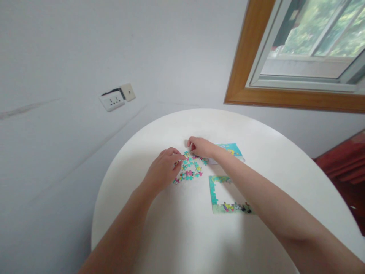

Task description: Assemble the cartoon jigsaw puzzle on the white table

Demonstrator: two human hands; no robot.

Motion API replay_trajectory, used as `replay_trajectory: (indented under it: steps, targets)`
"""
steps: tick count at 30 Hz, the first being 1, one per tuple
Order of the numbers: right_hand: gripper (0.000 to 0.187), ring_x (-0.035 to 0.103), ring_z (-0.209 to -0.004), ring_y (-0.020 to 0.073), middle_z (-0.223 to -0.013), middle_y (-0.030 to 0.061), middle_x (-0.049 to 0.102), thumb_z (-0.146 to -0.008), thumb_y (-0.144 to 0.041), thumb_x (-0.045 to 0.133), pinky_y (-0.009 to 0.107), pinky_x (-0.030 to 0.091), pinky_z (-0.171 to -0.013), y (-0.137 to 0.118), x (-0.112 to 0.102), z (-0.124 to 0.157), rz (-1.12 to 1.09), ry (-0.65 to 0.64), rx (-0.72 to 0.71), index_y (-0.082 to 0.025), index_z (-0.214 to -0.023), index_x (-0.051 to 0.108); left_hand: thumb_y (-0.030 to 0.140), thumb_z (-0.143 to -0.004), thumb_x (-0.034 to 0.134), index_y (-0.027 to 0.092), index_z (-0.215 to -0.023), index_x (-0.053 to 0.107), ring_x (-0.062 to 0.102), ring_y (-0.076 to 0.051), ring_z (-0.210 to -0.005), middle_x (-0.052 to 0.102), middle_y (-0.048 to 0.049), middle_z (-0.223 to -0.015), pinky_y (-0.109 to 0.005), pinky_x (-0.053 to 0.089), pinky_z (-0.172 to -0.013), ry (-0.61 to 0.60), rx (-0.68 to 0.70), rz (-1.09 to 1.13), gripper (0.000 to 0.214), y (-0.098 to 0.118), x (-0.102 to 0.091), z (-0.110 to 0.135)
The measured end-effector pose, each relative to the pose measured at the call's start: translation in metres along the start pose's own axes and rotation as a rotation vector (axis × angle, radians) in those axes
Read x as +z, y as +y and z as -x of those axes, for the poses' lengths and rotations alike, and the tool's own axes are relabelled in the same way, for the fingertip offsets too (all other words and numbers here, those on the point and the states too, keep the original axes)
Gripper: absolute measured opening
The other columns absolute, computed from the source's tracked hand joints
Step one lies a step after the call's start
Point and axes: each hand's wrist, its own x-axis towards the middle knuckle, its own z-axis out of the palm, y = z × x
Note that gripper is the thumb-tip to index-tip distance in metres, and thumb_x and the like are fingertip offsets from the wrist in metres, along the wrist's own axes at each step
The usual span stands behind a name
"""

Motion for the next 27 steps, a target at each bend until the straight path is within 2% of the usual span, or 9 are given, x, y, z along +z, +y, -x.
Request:
replay_trajectory:
  steps: [5, 8, 12, 17, 27]
  targets:
    - [0.034, 0.059, -0.107, 0.0233, -0.106, 0.0126, 0.068, -0.082, -0.015, 0.061, 0.028, 0.042, -0.090, 0.005, 0.001, -0.002, 0.060, 0.013, 0.014, -0.015, -0.115, 0.068, 0.020, -0.088, 0.048, 0.023, -0.101, 0.072, 0.059, -0.022, -0.098, 0.061, -0.0061, -0.104, -0.039, 0.048, -0.095, 0.005, 0.003, 0.006, 0.027, -0.001, 0.000, 0.000]
    - [0.031, 0.057, -0.112, 0.0264, -0.112, 0.0143, 0.065, -0.084, -0.020, 0.062, 0.032, 0.041, -0.094, 0.009, 0.001, -0.002, 0.082, 0.009, 0.016, -0.018, -0.113, 0.070, 0.020, -0.088, 0.048, 0.022, -0.101, 0.072, 0.059, -0.022, -0.098, 0.061, -0.0067, -0.104, -0.040, 0.048, -0.094, 0.000, -0.001, 0.006, 0.027, 0.000, 0.000, 0.000]
    - [0.030, 0.057, -0.111, 0.0265, -0.115, 0.0135, 0.064, -0.083, -0.025, 0.064, 0.033, 0.042, -0.095, 0.013, 0.001, 0.000, 0.084, 0.019, 0.033, -0.022, -0.113, 0.071, 0.020, -0.088, 0.048, 0.022, -0.101, 0.072, 0.059, -0.022, -0.098, 0.062, -0.0066, -0.105, -0.040, 0.048, -0.095, 0.010, 0.005, 0.005, 0.027, 0.001, -0.001, 0.000]
    - [0.027, 0.060, -0.106, 0.0231, -0.113, 0.0112, 0.065, -0.083, -0.027, 0.067, 0.030, 0.044, -0.092, 0.015, 0.001, 0.001, 0.049, 0.044, 0.066, -0.023, -0.108, 0.073, 0.020, -0.088, 0.048, 0.023, -0.102, 0.072, 0.059, -0.021, -0.098, 0.062, -0.0062, -0.104, -0.038, 0.048, -0.095, 0.007, 0.008, 0.000, 0.028, 0.001, -0.001, 0.000]
    - [0.025, 0.063, -0.093, 0.0172, -0.102, 0.0093, 0.070, -0.079, -0.017, 0.068, 0.023, 0.044, -0.083, 0.013, -0.001, 0.002, -0.044, 0.037, 0.034, -0.014, -0.104, 0.072, 0.020, -0.089, 0.048, 0.021, -0.103, 0.071, 0.060, -0.022, -0.098, 0.061, -0.0068, -0.105, -0.039, 0.048, -0.094, -0.004, 0.007, 0.009, 0.027, -0.001, 0.001, -0.001]
